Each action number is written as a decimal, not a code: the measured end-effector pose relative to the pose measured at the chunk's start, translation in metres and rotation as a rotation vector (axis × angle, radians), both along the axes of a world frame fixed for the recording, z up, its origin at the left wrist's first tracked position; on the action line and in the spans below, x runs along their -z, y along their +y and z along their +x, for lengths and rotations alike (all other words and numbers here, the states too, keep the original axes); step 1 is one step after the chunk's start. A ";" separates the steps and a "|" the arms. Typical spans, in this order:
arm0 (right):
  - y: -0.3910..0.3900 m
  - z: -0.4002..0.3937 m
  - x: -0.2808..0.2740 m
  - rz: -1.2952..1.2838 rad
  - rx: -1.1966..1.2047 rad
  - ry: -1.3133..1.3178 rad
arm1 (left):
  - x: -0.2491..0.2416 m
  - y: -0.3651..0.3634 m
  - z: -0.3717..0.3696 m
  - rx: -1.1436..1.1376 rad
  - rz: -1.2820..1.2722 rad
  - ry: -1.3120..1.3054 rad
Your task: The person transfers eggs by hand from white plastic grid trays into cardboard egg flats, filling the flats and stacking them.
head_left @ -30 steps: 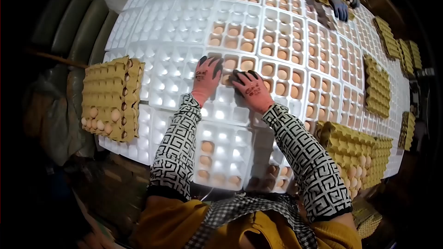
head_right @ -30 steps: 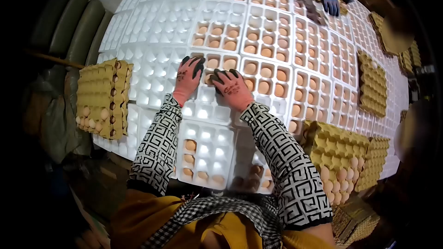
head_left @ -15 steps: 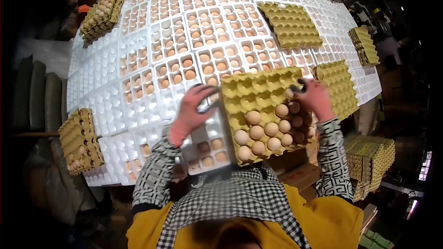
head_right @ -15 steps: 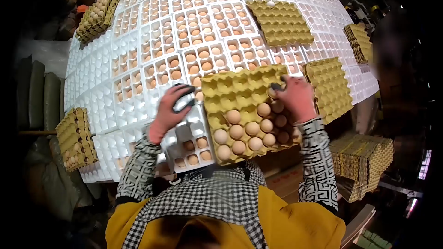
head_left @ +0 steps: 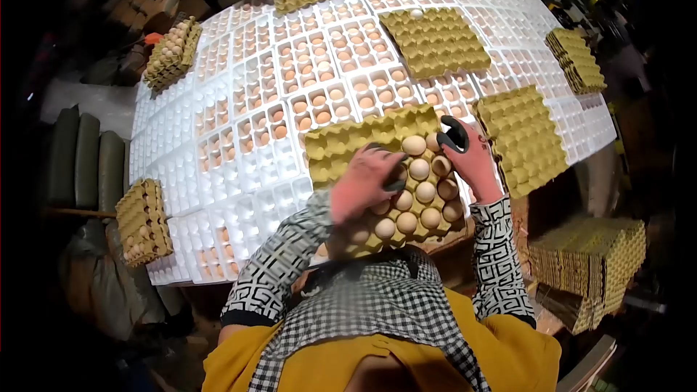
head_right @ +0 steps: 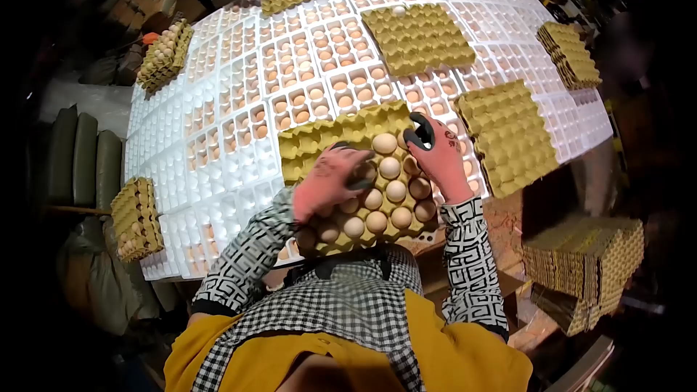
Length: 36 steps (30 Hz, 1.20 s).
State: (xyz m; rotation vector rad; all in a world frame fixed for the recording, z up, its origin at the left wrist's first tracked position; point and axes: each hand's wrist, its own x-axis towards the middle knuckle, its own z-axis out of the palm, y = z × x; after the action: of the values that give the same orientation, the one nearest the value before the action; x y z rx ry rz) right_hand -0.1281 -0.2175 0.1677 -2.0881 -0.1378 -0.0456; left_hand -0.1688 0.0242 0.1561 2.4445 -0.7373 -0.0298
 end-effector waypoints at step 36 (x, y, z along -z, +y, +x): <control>-0.011 -0.005 -0.020 -0.957 -0.465 -0.127 | -0.004 -0.059 0.028 0.096 0.614 -0.237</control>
State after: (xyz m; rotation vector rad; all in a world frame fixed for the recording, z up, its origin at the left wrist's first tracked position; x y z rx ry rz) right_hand -0.1329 -0.2287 0.1877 -2.9376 -0.8564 0.2102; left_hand -0.1409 -0.0343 0.1602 3.0254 -1.0760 -0.0037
